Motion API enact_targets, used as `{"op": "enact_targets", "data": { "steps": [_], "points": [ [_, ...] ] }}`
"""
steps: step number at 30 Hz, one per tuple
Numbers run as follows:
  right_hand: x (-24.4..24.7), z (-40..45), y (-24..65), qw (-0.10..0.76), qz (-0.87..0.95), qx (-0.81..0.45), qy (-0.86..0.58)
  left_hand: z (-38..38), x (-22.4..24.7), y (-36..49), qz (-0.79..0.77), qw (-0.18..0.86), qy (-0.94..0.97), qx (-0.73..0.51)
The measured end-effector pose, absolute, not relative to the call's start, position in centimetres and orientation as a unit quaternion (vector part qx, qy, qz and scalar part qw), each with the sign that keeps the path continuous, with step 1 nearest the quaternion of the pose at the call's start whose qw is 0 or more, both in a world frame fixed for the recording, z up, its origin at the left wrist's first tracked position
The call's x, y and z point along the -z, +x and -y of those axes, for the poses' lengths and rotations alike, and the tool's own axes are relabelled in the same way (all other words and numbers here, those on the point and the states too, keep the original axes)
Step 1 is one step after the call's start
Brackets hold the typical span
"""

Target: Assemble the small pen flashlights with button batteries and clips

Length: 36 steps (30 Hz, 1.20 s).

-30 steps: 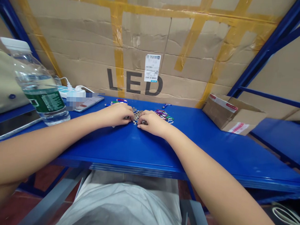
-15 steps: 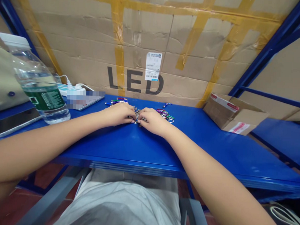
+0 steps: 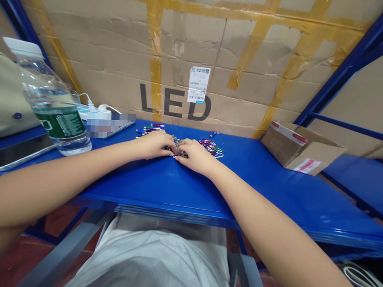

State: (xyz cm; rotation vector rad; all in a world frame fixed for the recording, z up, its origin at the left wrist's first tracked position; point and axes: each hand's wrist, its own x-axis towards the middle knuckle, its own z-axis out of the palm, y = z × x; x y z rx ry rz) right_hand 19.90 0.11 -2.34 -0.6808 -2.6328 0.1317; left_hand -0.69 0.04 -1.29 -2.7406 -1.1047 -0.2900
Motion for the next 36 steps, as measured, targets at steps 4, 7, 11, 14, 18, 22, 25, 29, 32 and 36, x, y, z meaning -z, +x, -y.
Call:
{"op": "enact_targets", "data": {
  "steps": [4, 7, 11, 14, 18, 22, 25, 29, 32, 36],
  "points": [
    [2.7, -0.6, 19.9, 0.222, 0.941, -0.049, -0.251, 0.0, 1.5, -0.5, 0.375, 0.087, -0.918, 0.100],
    [2.9, -0.9, 19.9, 0.225, 0.941, -0.043, -0.250, 0.1, 1.4, -0.4, 0.377, 0.085, -0.917, 0.098],
    [3.1, -1.2, 19.7, 0.219, 0.942, -0.025, -0.252, 0.1, 1.3, -0.5, 0.382, 0.075, -0.916, 0.099],
    [3.1, -1.2, 19.6, 0.208, 0.943, -0.014, -0.259, 0.1, 1.3, -0.5, 0.383, 0.069, -0.916, 0.100],
    [3.0, -1.2, 19.6, 0.204, 0.941, -0.007, -0.271, 0.0, 1.5, -0.4, 0.380, 0.083, -0.916, 0.100],
    [3.1, -1.1, 19.6, 0.217, 0.936, -0.010, -0.278, 0.3, 1.7, -0.2, 0.380, 0.106, -0.913, 0.105],
    [3.0, -1.0, 19.6, 0.229, 0.932, -0.020, -0.279, 0.6, 1.5, -0.1, 0.383, 0.111, -0.911, 0.105],
    [2.1, -1.8, 20.7, 0.275, 0.908, -0.024, -0.314, 0.8, 1.2, 0.0, 0.389, 0.105, -0.910, 0.096],
    [1.4, -3.6, 22.9, 0.325, 0.868, -0.006, -0.376, 0.8, 1.1, 0.0, 0.394, 0.100, -0.908, 0.097],
    [2.0, -7.0, 26.2, 0.320, 0.815, 0.012, -0.483, 0.6, 1.2, 0.0, 0.399, 0.091, -0.908, 0.096]
  ]
}}
